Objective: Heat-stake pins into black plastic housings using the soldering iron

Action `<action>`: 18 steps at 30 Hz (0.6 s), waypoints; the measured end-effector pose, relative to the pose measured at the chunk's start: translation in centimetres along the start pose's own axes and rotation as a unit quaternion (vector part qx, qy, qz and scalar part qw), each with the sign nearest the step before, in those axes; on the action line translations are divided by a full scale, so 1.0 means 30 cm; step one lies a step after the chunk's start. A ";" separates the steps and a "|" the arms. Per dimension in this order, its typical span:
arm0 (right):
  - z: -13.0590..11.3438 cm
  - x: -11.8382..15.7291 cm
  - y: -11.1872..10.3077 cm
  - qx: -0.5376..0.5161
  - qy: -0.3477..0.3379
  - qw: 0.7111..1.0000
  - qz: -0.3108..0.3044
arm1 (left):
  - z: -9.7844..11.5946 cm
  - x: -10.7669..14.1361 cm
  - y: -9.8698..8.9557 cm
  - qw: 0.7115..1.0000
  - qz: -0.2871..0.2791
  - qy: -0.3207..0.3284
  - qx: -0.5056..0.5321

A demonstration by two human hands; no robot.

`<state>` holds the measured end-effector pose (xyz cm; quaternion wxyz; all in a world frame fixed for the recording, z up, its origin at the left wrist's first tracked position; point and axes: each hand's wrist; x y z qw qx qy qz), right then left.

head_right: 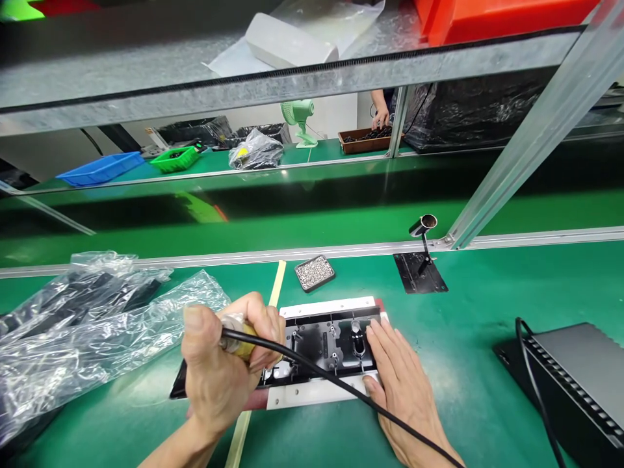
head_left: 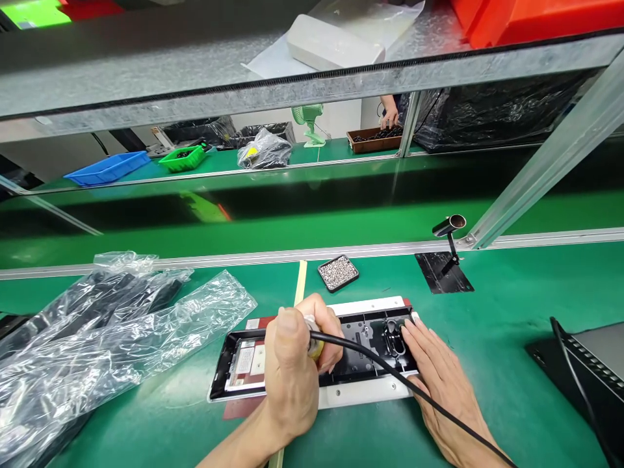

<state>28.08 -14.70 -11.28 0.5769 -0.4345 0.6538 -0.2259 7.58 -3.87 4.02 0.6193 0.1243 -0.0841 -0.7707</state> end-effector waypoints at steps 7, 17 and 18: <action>0.011 0.001 -0.003 -0.009 0.000 1.000 -0.001 | -0.003 -0.002 0.000 1.000 -0.007 0.007 -0.017; 0.020 0.005 -0.004 -0.030 0.019 0.999 0.002 | -0.008 -0.005 0.006 0.998 -0.049 0.045 0.006; 0.021 0.005 -0.003 -0.034 0.021 0.999 0.002 | -0.009 -0.004 0.006 0.998 -0.050 0.047 0.007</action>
Point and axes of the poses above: each hand's wrist, its own x-axis away from the middle knuckle, its own y-axis out of the palm, z = x × y, and after that the axes turned 4 degrees about z, right-handed
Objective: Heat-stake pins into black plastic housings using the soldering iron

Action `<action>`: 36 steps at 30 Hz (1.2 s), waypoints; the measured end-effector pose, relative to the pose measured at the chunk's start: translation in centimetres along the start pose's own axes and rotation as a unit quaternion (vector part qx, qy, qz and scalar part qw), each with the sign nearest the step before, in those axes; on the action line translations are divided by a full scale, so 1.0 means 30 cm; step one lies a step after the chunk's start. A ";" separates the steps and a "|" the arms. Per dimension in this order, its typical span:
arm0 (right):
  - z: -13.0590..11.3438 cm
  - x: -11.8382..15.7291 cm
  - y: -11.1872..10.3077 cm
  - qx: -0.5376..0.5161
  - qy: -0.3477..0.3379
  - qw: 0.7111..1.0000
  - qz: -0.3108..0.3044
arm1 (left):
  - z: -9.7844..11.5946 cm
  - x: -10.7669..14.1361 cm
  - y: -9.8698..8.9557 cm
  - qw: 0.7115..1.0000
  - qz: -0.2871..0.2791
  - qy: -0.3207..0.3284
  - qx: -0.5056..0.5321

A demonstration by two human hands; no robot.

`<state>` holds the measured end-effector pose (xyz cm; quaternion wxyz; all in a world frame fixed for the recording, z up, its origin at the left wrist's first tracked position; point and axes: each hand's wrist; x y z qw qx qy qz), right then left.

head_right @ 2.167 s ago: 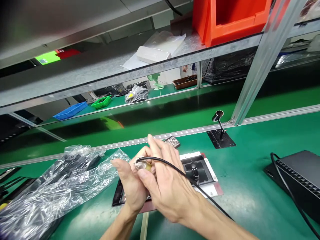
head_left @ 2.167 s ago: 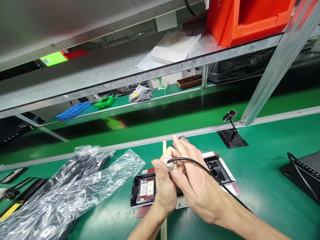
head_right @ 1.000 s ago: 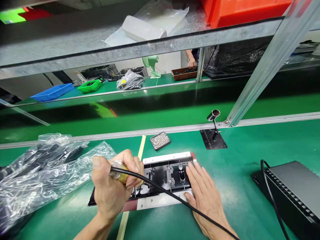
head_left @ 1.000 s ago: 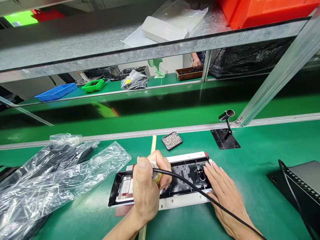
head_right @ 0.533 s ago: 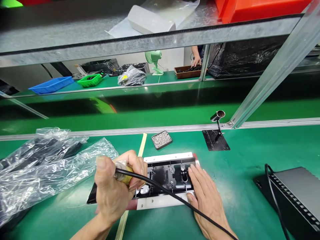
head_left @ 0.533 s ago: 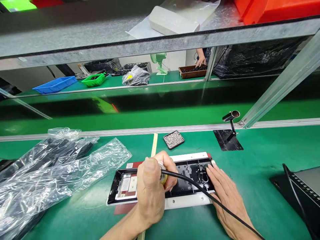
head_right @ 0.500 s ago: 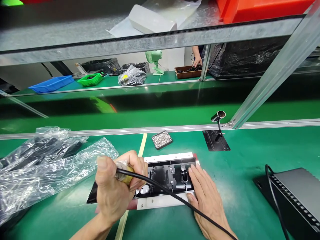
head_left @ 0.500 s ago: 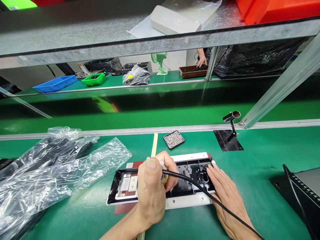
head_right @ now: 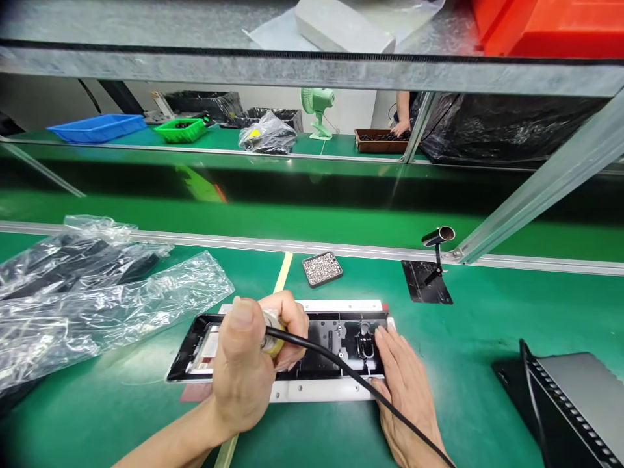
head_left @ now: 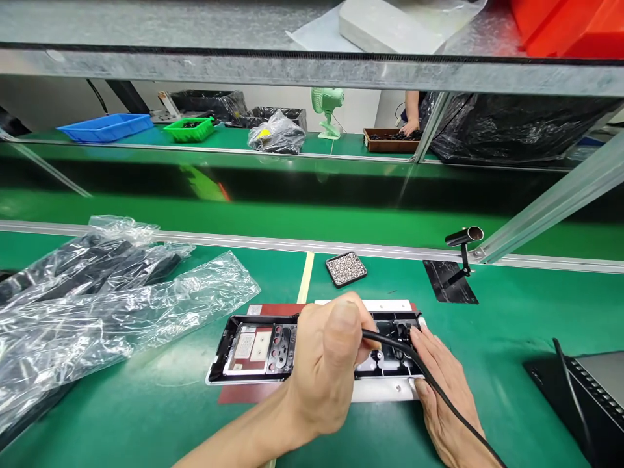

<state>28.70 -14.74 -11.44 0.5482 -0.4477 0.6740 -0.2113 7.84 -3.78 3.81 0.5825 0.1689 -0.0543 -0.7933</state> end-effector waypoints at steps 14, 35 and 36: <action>-0.007 -0.005 -0.016 -0.007 0.008 1.000 -0.012 | 0.004 0.000 -0.001 0.999 -0.011 0.023 -0.038; -0.001 0.014 -0.007 0.005 -0.004 0.999 -0.034 | 0.025 0.014 -0.015 0.996 0.019 -0.047 -0.067; -0.001 0.014 -0.008 0.001 -0.004 0.999 -0.035 | 0.029 0.014 -0.016 0.996 0.016 -0.053 -0.072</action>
Point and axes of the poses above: each hand's wrist, its own x-axis away from the middle knuckle, its own y-axis out of the palm, z = x × y, and after that the axes turned 4 degrees about z, right-handed
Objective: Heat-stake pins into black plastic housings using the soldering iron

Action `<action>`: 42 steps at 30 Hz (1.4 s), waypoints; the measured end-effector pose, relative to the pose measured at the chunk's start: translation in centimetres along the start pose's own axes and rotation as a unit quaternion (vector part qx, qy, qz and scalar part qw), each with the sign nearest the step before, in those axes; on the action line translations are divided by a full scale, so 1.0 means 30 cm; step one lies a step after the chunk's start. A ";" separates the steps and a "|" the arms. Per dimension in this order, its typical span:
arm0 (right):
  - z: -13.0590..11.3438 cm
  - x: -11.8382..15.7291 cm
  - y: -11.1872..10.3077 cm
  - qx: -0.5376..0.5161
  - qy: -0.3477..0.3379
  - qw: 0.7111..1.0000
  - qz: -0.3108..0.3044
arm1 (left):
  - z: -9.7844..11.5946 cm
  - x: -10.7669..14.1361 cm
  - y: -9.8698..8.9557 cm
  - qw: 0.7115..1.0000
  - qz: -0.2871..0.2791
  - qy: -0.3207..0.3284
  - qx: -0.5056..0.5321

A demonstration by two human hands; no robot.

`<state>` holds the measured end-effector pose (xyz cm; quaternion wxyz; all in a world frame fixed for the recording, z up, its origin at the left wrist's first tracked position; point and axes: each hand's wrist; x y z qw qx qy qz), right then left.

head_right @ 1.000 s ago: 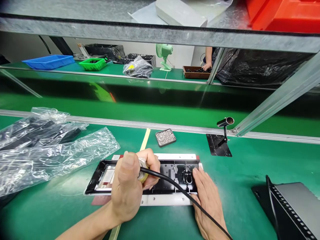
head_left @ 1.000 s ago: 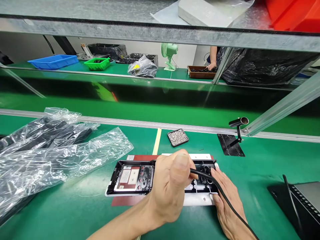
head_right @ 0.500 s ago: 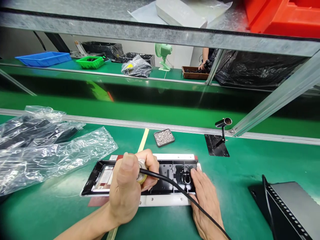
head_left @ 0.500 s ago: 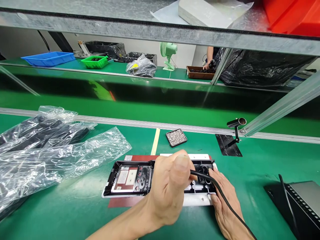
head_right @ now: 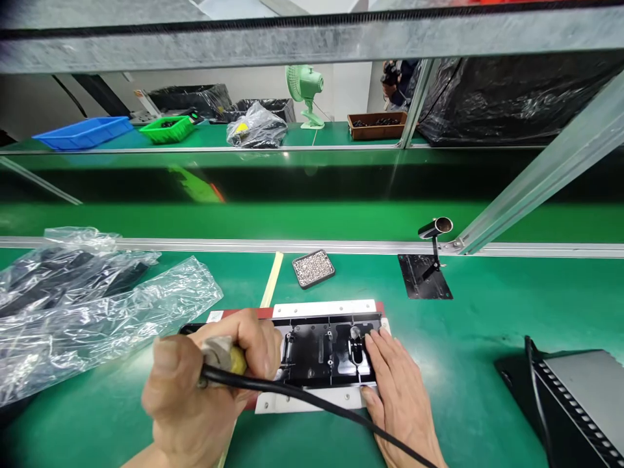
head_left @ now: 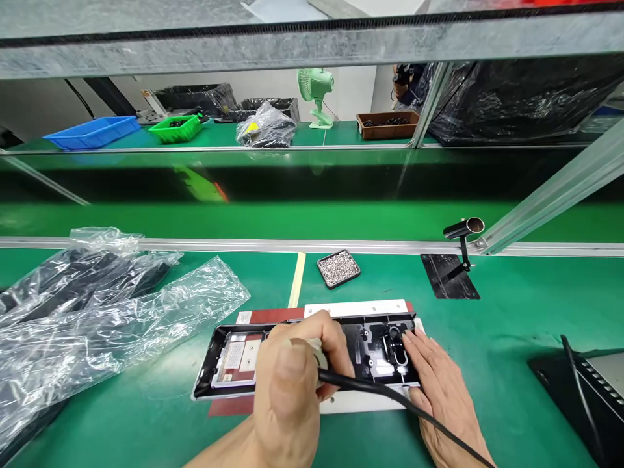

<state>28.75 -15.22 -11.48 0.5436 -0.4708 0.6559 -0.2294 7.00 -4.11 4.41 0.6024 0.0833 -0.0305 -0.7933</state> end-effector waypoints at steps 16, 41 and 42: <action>-0.005 -0.015 -0.003 -0.020 0.001 1.000 0.005 | 0.042 -0.017 0.003 1.000 -0.025 -0.012 -0.012; 0.017 0.000 0.011 -0.022 0.004 1.000 0.006 | 0.021 -0.001 -0.001 1.000 -0.017 -0.001 -0.025; 0.018 0.001 0.011 -0.020 0.003 1.000 0.004 | 0.019 -0.001 -0.001 1.000 -0.016 0.002 -0.025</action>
Point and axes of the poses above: each hand's wrist, its own x-axis away from the middle knuckle, its own y-axis out of the palm, z = x × y, and after that the axes turned 4 degrees about z, right-handed
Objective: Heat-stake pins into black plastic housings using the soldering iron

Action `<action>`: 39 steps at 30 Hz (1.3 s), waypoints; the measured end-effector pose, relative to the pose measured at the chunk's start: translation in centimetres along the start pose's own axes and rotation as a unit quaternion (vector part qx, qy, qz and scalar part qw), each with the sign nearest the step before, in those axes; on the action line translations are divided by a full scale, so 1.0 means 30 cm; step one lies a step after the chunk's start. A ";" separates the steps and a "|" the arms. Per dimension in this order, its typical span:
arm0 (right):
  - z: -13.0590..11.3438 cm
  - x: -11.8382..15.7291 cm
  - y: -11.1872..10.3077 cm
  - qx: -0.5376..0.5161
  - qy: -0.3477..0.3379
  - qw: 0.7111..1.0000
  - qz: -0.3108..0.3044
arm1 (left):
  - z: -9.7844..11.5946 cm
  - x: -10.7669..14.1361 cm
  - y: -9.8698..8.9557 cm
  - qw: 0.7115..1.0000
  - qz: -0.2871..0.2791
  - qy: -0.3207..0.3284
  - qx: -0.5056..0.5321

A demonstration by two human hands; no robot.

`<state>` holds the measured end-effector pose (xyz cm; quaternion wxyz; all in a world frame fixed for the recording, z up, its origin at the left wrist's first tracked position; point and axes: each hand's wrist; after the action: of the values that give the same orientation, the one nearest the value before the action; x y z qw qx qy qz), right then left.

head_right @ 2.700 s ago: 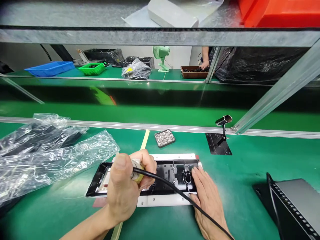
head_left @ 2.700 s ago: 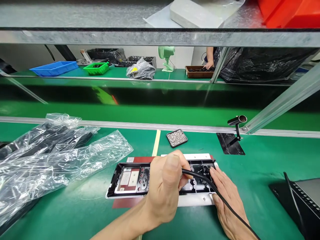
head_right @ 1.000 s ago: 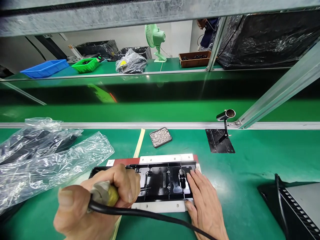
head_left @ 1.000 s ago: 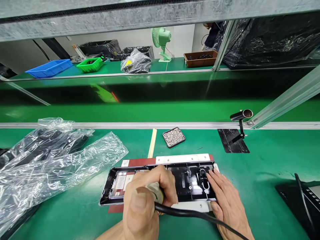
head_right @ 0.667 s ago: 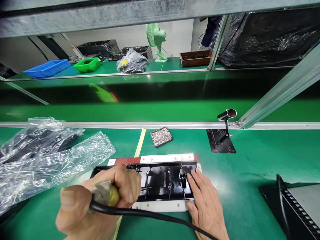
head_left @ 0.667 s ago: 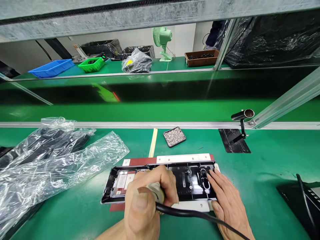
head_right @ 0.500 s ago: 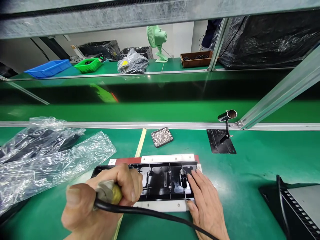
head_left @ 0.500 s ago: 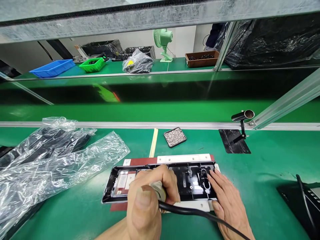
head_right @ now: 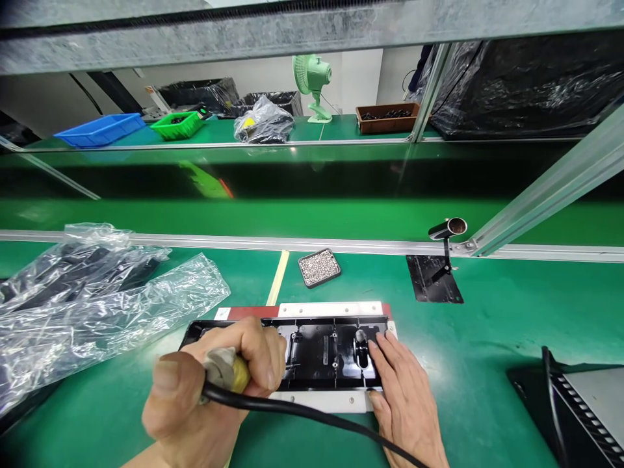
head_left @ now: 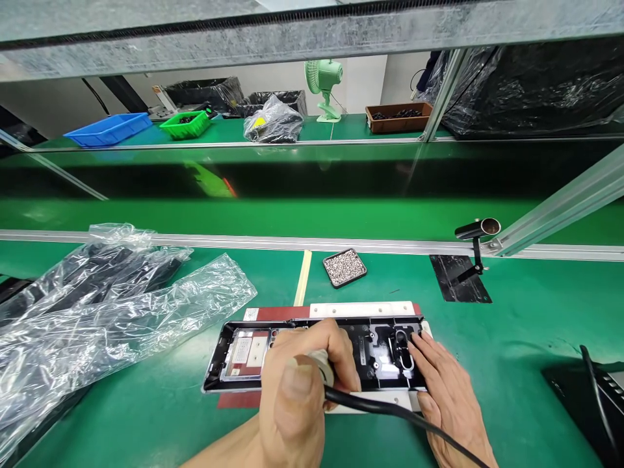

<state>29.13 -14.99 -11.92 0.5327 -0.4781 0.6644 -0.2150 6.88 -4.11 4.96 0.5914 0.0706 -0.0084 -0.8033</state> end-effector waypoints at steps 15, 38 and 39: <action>0.008 -0.001 -0.003 0.012 0.003 1.000 -0.005 | -0.039 0.020 -0.006 1.000 0.003 0.007 -0.002; 0.010 -0.009 0.001 0.009 0.003 1.000 0.010 | -0.065 -0.002 0.004 0.996 -0.014 0.053 0.077; 0.010 -0.009 0.002 0.008 0.002 1.000 0.013 | -0.066 -0.003 0.005 0.995 -0.015 0.057 0.081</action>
<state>29.38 -14.65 -11.93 0.5382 -0.4648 0.6696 -0.2142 7.30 -3.93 3.03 0.5710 0.1640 -0.0389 -0.8035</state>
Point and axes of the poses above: each hand's wrist, its own x-axis away from the middle knuckle, its own y-axis out of the palm, z = x × y, and after that the axes turned 4 degrees about z, right-handed
